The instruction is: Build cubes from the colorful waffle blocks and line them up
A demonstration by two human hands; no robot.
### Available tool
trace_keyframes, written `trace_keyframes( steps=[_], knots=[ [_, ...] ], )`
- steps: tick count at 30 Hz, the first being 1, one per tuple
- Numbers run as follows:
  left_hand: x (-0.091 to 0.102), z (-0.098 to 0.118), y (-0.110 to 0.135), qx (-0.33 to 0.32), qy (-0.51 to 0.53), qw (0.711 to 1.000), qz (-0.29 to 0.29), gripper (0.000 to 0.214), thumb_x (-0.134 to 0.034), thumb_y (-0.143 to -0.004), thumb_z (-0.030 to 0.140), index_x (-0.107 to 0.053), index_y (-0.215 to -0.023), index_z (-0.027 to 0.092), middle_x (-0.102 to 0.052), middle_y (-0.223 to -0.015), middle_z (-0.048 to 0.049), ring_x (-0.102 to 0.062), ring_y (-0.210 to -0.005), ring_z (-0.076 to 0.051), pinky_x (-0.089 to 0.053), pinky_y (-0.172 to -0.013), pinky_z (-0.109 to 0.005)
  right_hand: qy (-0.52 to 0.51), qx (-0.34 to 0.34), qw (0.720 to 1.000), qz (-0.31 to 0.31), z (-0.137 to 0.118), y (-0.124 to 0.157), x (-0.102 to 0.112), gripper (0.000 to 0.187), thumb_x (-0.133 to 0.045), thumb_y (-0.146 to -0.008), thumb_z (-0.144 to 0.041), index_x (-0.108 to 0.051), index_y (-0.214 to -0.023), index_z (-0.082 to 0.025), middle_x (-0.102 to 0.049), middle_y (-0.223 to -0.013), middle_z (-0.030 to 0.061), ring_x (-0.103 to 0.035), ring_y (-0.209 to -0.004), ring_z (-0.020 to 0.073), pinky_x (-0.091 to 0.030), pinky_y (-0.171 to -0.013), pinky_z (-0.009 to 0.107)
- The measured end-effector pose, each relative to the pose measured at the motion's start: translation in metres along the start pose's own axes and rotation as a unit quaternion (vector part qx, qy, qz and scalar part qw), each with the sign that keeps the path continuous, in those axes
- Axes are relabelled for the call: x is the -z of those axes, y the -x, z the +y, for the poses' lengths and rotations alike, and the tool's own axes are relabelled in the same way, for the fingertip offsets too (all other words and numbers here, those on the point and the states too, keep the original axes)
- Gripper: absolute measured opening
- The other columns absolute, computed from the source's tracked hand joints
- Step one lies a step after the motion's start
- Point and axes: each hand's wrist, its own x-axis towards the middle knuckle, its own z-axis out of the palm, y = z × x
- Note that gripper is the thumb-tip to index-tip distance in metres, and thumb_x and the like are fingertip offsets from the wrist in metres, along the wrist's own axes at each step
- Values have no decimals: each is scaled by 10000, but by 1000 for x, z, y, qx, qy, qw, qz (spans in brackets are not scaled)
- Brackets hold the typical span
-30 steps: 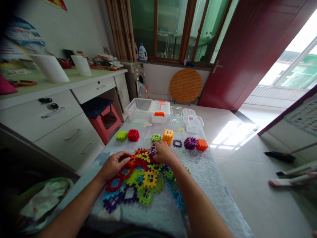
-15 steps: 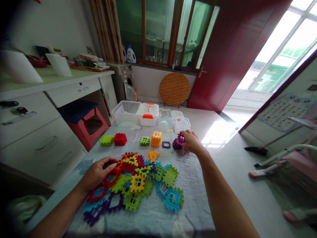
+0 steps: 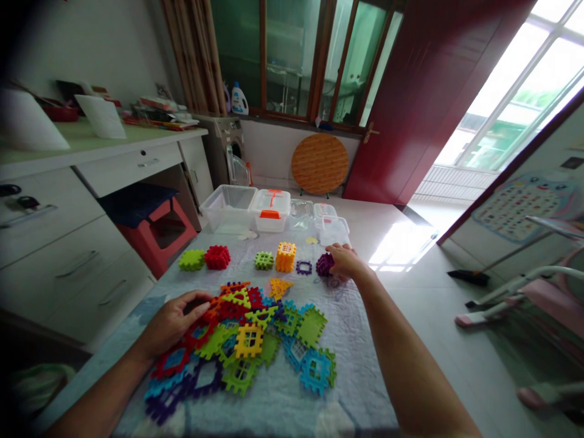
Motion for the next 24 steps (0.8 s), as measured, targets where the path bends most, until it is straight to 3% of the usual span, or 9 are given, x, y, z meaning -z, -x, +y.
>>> trace_keyframes(
  steps=[5,12,21,24],
  knots=[
    [0,1,1,-2,-1,1000,-8,371,-562,-811,506,-672,-979,194,-739,-996,-63,-684,-942,-250,-552,-794,-314,5,-5,1000,-17,-1,-5,-3,541,-604,-602,-153,-642,-1140,-205,-635,-1109,105,-520,-961,273,-321,-714,312],
    [0,2,1,-5,-6,1000,-4,360,-560,-813,500,-670,-973,197,-740,-984,-62,-684,-942,-255,-550,-789,-319,1,-6,1000,-10,1,-9,-4,569,-604,-592,-166,-637,-1158,-205,-637,-1142,115,-527,-980,290,-324,-710,318],
    [-2,-6,0,-12,0,1000,4,359,-574,-819,494,-669,-984,189,-732,-995,-66,-681,-943,-251,-541,-839,-343,-10,-1,1000,9,-2,-6,-6,669,-610,-617,-167,-566,-1284,-194,-609,-1246,132,-524,-1085,327,-384,-855,401],
    [-2,-4,0,-13,1,1000,6,352,-579,-818,489,-673,-976,189,-733,-989,-68,-682,-931,-249,-544,-828,-340,-38,-9,997,66,-7,7,-1,713,-633,-643,-205,-510,-1345,-185,-564,-1313,151,-496,-1152,357,-388,-926,461]
  ],
)
